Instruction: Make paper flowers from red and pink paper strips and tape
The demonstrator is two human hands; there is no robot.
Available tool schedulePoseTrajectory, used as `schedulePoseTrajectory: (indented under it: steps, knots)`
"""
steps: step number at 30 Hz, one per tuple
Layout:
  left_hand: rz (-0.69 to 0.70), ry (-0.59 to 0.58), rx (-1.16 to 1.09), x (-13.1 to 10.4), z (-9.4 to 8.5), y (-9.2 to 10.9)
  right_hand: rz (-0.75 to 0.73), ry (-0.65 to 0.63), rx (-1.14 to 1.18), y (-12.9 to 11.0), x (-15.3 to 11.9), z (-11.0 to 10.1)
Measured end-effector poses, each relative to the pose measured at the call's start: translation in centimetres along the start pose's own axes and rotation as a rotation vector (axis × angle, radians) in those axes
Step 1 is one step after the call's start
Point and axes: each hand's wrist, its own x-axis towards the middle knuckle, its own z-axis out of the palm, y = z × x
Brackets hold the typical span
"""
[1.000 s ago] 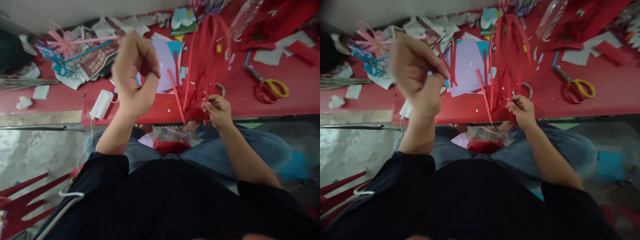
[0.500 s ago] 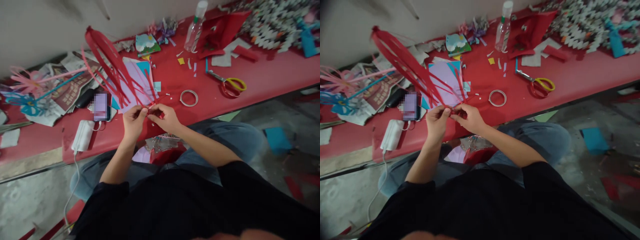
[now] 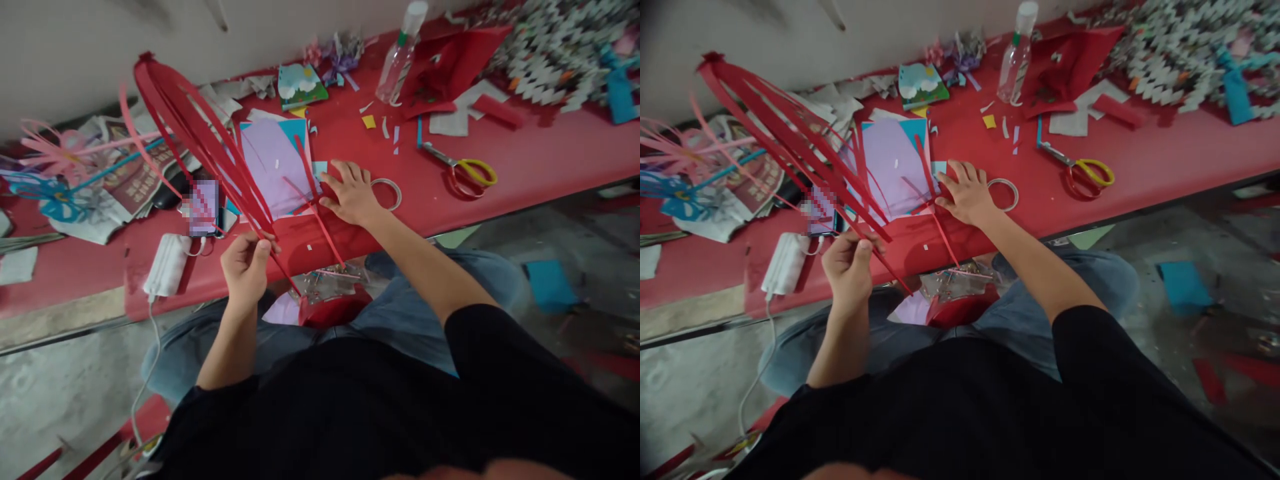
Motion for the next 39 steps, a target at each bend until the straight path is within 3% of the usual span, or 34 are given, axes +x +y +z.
schedulePoseTrajectory:
  steps: [4, 10, 19, 29, 34, 39]
  knots:
    - [-0.017, -0.031, -0.051, -0.7, -0.3, 0.3, -0.022, -0.055, -0.051, 0.7, 1.6, 0.2]
    - [-0.018, -0.024, -0.027, -1.3, -1.2, 0.2, 0.137, 0.052, -0.097, 2.9, -0.2, -0.5]
    - [-0.031, -0.106, -0.046, -1.8, -1.0, -0.3, 0.103, 0.048, -0.164, 3.0, -2.0, -1.4]
    - [-0.077, -0.053, -0.112, -1.0, 1.0, -4.0, 0.172, 0.055, -0.160, 5.1, -9.9, -2.4]
    - [-0.124, -0.074, -0.223, -0.3, 2.2, -6.9, 0.110, 0.003, -0.148, 4.4, -10.5, -2.9]
    - [-0.147, -0.071, -0.300, 0.3, 2.2, -8.9, -0.023, -0.060, -0.109, 3.3, -10.1, -3.1]
